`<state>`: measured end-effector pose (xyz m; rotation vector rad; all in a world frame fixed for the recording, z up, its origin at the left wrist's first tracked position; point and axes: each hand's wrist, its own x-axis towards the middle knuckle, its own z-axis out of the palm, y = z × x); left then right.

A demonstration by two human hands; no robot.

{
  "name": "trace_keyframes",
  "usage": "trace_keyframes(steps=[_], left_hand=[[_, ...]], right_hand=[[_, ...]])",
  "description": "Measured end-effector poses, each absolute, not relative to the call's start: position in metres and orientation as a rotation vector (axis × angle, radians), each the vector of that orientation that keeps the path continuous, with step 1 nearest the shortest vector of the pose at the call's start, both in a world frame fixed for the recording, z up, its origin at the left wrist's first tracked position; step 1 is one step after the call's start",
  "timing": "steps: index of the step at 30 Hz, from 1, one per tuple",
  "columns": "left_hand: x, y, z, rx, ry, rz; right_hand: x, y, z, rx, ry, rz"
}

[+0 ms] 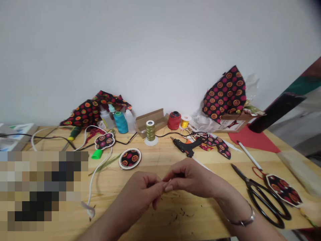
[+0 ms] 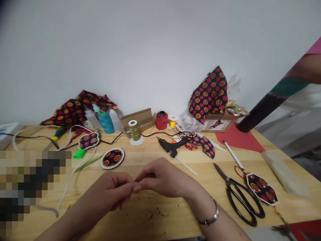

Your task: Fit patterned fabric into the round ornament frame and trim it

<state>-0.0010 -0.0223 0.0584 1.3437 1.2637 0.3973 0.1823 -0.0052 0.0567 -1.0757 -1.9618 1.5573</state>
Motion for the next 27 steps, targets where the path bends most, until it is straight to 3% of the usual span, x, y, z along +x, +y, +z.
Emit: trace_keyframes(steps=[9, 12, 15, 27], left_hand=[[-0.021, -0.033, 0.042, 1.111, 1.15, 0.797], [-0.023, -0.035, 0.04, 0.876, 1.141, 0.938], [-0.022, -0.037, 0.042, 0.788, 1.125, 0.979], [-0.017, -0.039, 0.042, 0.794, 1.106, 0.952]], right_hand=[[0.18, -0.011, 0.06, -1.114, -2.078, 1.205], [0.203, 0.007, 0.053, -1.475, -2.286, 0.57], [0.229, 0.029, 0.042, -1.708, -2.293, 0.275], [0.25, 0.048, 0.021, -1.856, -2.353, 0.065]])
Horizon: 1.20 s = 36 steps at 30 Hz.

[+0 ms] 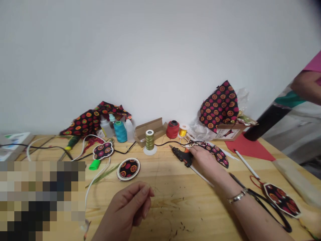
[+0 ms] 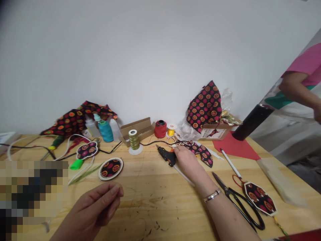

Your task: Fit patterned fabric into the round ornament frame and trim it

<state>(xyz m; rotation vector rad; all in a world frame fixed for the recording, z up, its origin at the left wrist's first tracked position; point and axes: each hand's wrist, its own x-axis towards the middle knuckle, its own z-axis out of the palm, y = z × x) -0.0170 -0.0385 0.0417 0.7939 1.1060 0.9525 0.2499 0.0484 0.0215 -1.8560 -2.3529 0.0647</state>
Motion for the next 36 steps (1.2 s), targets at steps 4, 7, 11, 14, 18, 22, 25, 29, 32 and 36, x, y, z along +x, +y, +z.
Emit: trace_keyframes(steps=[4, 7, 11, 14, 18, 22, 25, 29, 32, 36], left_hand=[[-0.017, -0.039, 0.04, 0.784, 1.108, 0.95], [-0.017, -0.038, 0.042, 0.794, 1.113, 0.941], [-0.016, -0.038, 0.044, 0.806, 1.13, 0.936], [-0.015, -0.038, 0.043, 0.794, 1.135, 0.932], [-0.015, -0.037, 0.041, 0.818, 1.14, 0.92], [-0.014, -0.032, 0.037, 0.887, 1.132, 0.882], [-0.01, -0.026, 0.04, 0.902, 1.115, 0.839], [-0.004, -0.018, 0.053, 0.98, 1.092, 0.77], [-0.005, -0.012, 0.06, 1.079, 1.142, 0.708], [-0.013, -0.008, 0.058, 1.119, 1.226, 0.763]], right_hand=[[0.257, 0.052, 0.025, -1.769, -2.423, 0.071], [0.263, 0.051, 0.033, -1.673, -2.5, 0.111], [0.272, 0.051, 0.044, -1.567, -2.607, 0.184], [0.279, 0.056, 0.048, -1.539, -2.657, 0.222], [0.281, 0.063, 0.054, -1.549, -2.651, 0.264], [0.255, 0.051, 0.067, -1.552, -2.537, 0.302], [0.214, 0.029, 0.073, -1.41, -2.419, 0.458], [0.168, 0.009, 0.072, -1.009, -2.128, 1.189], [0.156, 0.009, 0.071, -0.993, -2.166, 1.313], [0.158, 0.022, 0.076, -1.217, -2.116, 1.082]])
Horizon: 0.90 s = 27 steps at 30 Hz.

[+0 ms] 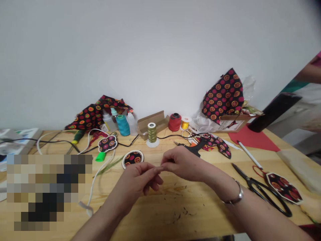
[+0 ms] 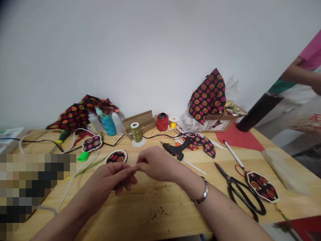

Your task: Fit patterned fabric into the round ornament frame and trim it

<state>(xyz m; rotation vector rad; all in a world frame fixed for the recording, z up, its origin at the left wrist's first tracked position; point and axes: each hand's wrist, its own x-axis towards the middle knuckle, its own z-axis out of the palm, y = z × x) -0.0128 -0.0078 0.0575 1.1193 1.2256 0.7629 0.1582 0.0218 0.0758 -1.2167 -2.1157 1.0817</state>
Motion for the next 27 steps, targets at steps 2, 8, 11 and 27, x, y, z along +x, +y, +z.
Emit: trace_keyframes(steps=[2, 8, 11, 27], left_hand=[[-0.016, -0.007, 0.053, 1.116, 1.212, 0.828], [-0.02, -0.002, 0.051, 1.021, 1.062, 1.088], [-0.019, 0.002, 0.057, 0.996, 1.011, 1.188], [-0.006, 0.008, 0.055, 0.846, 0.848, 1.139]], right_hand=[[0.158, 0.027, 0.079, -1.227, -2.065, 1.067], [0.146, 0.031, 0.1, -1.195, -1.779, 1.247], [0.137, 0.032, 0.115, -1.05, -1.519, 1.432], [0.12, 0.064, 0.112, -0.721, -0.988, 1.629]])
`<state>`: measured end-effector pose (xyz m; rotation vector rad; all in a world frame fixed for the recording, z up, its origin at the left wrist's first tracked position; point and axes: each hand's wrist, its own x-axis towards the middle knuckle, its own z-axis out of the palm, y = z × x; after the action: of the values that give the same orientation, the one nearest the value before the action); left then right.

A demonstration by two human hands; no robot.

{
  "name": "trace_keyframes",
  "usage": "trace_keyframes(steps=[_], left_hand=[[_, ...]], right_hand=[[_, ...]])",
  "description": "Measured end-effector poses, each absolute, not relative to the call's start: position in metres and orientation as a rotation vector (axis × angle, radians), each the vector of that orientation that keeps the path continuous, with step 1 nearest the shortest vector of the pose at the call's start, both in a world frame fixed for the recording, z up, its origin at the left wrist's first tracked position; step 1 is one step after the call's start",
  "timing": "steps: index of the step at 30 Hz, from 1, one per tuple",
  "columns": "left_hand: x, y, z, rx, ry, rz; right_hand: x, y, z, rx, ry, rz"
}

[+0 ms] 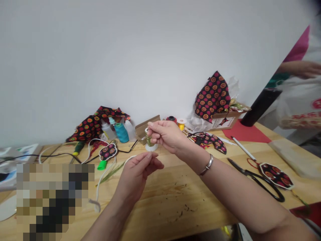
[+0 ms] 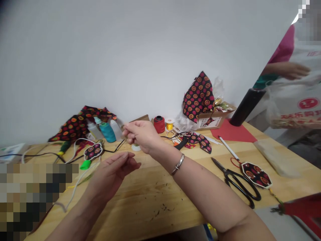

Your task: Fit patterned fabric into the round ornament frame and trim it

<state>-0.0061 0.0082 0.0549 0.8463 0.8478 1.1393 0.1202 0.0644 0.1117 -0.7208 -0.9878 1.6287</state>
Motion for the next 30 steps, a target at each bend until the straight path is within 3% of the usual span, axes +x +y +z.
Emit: trace_keyframes(steps=[11, 18, 30], left_hand=[[-0.013, 0.011, 0.047, 0.77, 0.944, 0.959], [-0.014, 0.012, 0.048, 0.754, 1.007, 0.909], [-0.02, 0.016, 0.045, 0.725, 1.063, 0.83]], right_hand=[[0.14, 0.09, 0.1, -0.907, -0.907, 1.604], [0.154, 0.091, 0.097, -1.074, -1.153, 1.585], [0.177, 0.094, 0.098, -1.285, -1.883, 1.023]])
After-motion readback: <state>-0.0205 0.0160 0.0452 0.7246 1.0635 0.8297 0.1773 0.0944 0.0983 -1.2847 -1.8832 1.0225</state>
